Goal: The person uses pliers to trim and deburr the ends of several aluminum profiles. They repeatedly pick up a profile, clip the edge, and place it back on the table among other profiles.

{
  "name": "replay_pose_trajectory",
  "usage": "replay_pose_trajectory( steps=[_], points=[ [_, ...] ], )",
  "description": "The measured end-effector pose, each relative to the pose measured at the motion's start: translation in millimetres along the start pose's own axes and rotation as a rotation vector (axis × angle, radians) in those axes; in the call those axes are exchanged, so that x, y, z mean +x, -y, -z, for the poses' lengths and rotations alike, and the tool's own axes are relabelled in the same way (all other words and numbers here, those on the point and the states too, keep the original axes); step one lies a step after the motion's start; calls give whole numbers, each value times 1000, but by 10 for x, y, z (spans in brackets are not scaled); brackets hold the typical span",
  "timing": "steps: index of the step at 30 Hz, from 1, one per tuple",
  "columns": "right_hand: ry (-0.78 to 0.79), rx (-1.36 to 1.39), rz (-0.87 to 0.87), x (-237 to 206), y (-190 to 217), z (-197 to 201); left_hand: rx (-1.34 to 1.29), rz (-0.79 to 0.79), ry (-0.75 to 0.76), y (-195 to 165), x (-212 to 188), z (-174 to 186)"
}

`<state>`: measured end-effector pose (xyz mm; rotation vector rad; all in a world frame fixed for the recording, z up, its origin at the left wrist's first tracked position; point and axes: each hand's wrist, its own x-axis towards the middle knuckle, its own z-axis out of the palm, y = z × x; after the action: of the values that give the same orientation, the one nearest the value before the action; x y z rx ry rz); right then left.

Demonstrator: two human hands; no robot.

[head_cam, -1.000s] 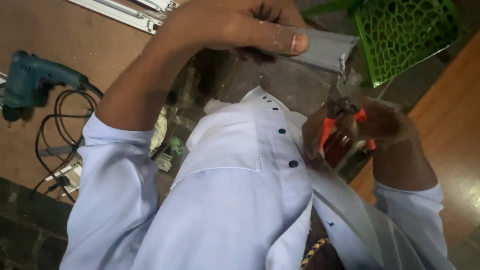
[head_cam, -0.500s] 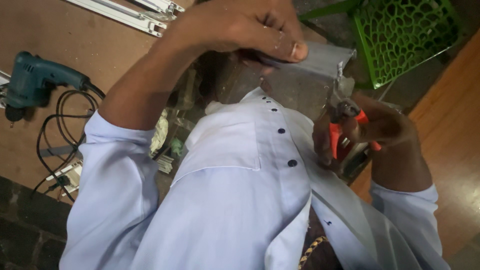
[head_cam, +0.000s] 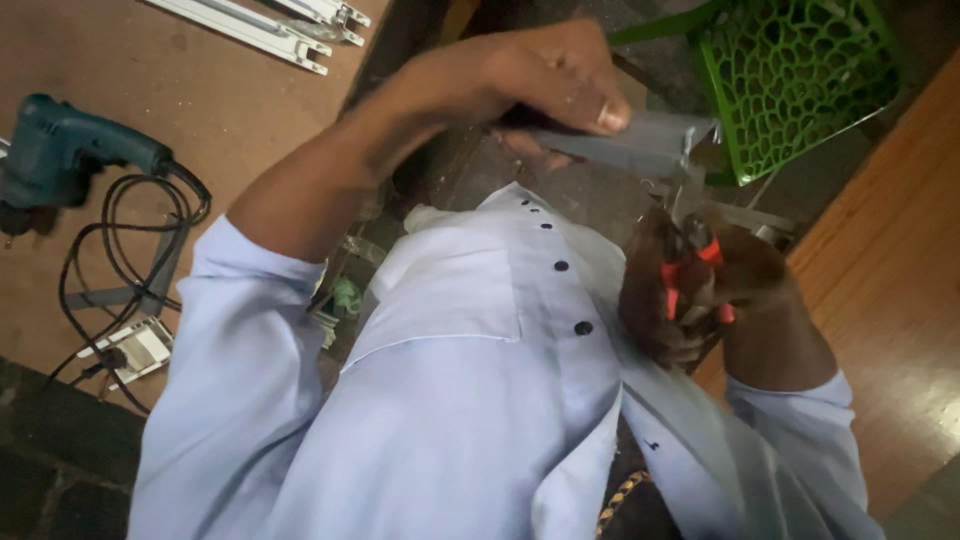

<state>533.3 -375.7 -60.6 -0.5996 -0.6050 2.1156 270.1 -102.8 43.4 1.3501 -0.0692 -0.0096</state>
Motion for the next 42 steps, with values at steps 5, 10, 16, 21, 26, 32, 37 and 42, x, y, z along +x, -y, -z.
replay_pose_trajectory(
  steps=[5,10,16,21,26,32,37,42],
  points=[
    [130,155,122,361,279,-648,-82,-64,56,4,-43,17],
    [233,199,73,440,364,-790,31,-35,30,-19,-49,34],
    [-106,82,-32,127,94,-277,15,-81,31,6,-63,11],
    [-164,-217,36,-119,41,91,122,-76,-64,-10,-70,20],
    [-220,-353,52,-218,66,144,407,86,-78,-113,-116,123],
    [-245,-437,37,-195,96,89,401,100,-82,-174,-137,52],
    [-315,-559,28,-262,80,47,387,158,-140,-209,-139,1],
    [-258,-522,23,-284,41,114,443,108,-123,-169,-105,45]
  ],
)
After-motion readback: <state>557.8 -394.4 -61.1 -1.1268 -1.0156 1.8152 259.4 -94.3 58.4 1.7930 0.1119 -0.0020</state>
